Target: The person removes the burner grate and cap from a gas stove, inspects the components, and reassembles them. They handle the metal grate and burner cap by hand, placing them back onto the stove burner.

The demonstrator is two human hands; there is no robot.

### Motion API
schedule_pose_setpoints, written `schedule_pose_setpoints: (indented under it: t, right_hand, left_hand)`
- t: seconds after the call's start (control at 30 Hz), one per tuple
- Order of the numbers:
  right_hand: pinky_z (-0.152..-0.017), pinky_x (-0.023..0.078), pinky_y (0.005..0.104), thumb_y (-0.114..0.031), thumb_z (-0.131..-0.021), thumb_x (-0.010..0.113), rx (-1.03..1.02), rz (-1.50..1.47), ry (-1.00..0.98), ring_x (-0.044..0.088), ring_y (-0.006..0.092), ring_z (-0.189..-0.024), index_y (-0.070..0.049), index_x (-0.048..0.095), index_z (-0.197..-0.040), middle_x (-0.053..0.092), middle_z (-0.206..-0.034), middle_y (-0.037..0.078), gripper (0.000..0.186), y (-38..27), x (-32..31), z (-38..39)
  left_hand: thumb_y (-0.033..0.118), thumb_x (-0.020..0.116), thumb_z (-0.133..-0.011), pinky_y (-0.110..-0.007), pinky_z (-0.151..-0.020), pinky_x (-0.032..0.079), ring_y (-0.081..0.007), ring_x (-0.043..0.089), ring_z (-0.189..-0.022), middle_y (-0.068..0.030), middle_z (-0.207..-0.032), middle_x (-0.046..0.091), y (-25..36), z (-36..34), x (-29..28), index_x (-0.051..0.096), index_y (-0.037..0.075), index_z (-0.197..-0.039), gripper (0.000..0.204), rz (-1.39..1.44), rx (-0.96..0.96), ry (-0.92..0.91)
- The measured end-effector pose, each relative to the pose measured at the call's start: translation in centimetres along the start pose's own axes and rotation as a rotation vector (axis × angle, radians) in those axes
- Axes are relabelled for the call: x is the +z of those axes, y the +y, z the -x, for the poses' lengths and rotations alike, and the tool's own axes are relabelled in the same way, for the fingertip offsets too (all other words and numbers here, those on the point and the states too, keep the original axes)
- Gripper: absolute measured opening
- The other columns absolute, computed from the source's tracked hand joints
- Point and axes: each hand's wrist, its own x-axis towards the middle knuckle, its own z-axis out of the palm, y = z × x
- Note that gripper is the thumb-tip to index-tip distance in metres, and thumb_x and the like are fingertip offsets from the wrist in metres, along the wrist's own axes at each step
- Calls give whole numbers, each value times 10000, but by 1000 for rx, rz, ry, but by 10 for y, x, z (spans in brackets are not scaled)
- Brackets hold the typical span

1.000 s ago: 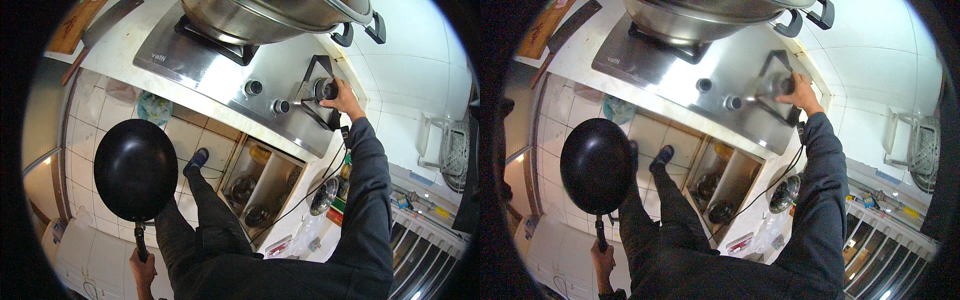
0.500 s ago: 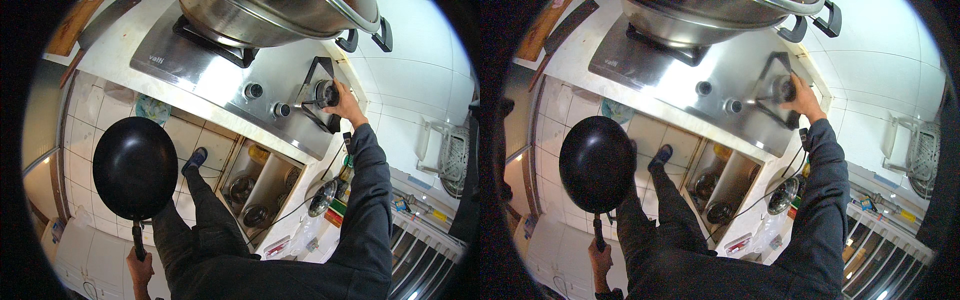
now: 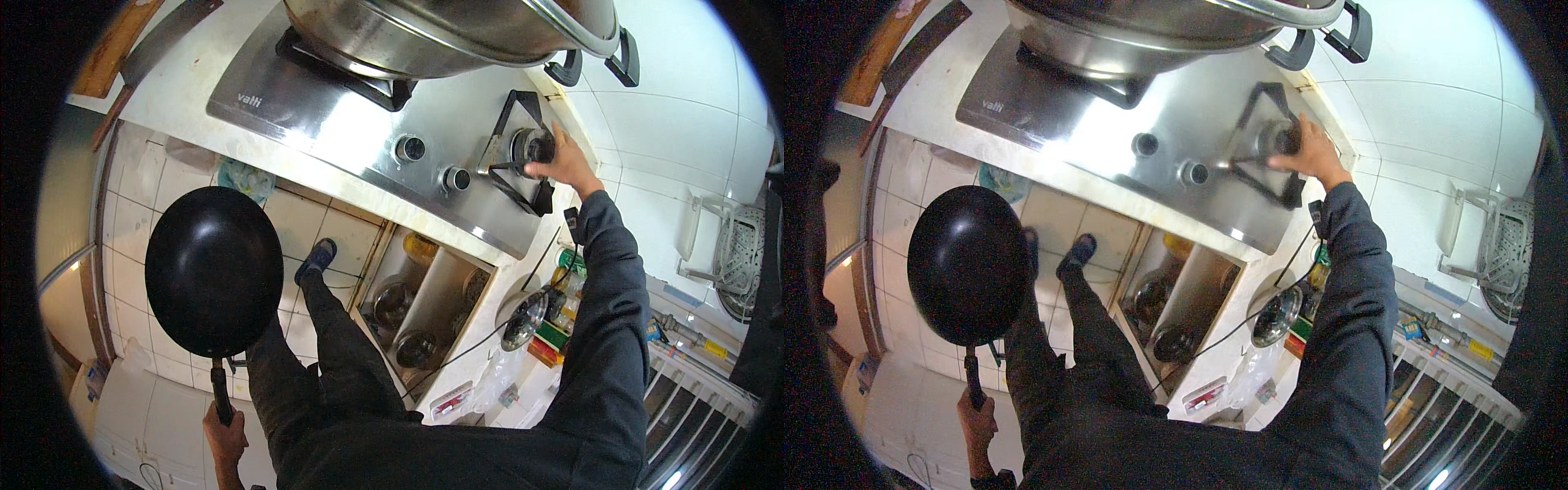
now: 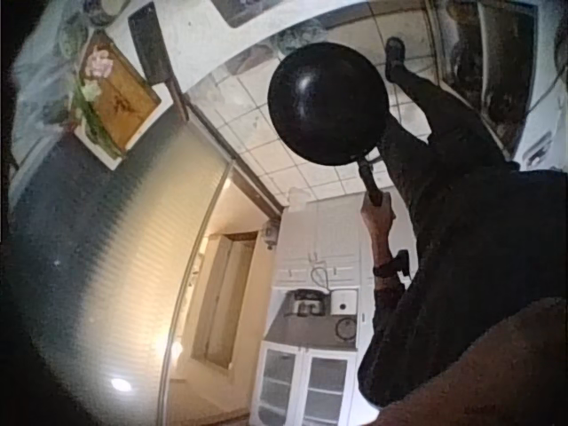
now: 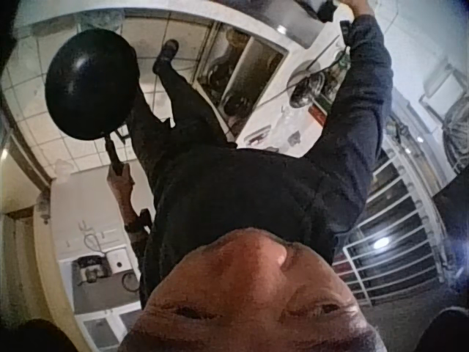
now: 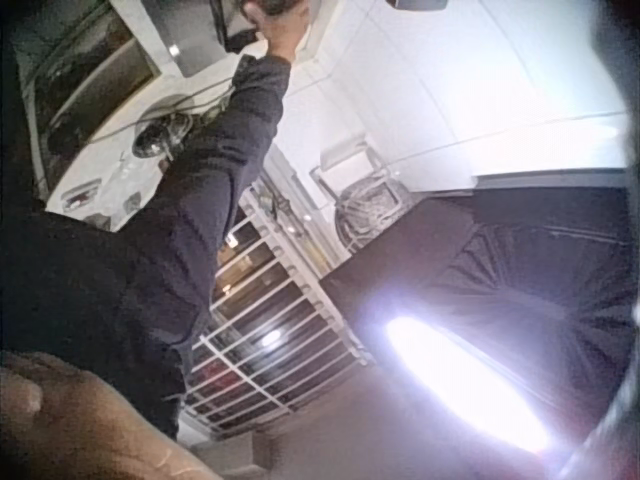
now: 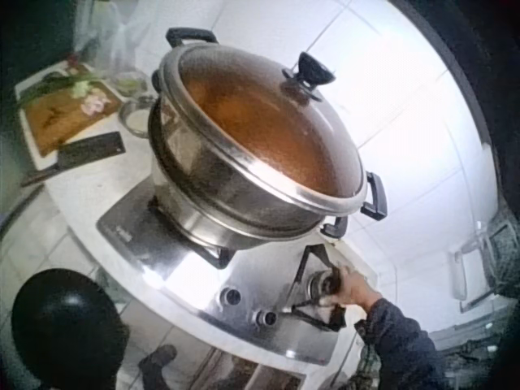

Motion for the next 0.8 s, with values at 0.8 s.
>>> schedule_pose_setpoints:
  t: [0.8]
  right_hand:
    - [-1224,385,476,-363,-635,931,-254,120,-43,469,465,-1414,74,367,-1584,495,-1488,297,1188,-12,-6,8]
  left_hand:
    - [28,674,-918,-327,-344,462,-154,560,-382,-45,-608,536,21,-8,4,528,13,-905,147,-69,33,-46]
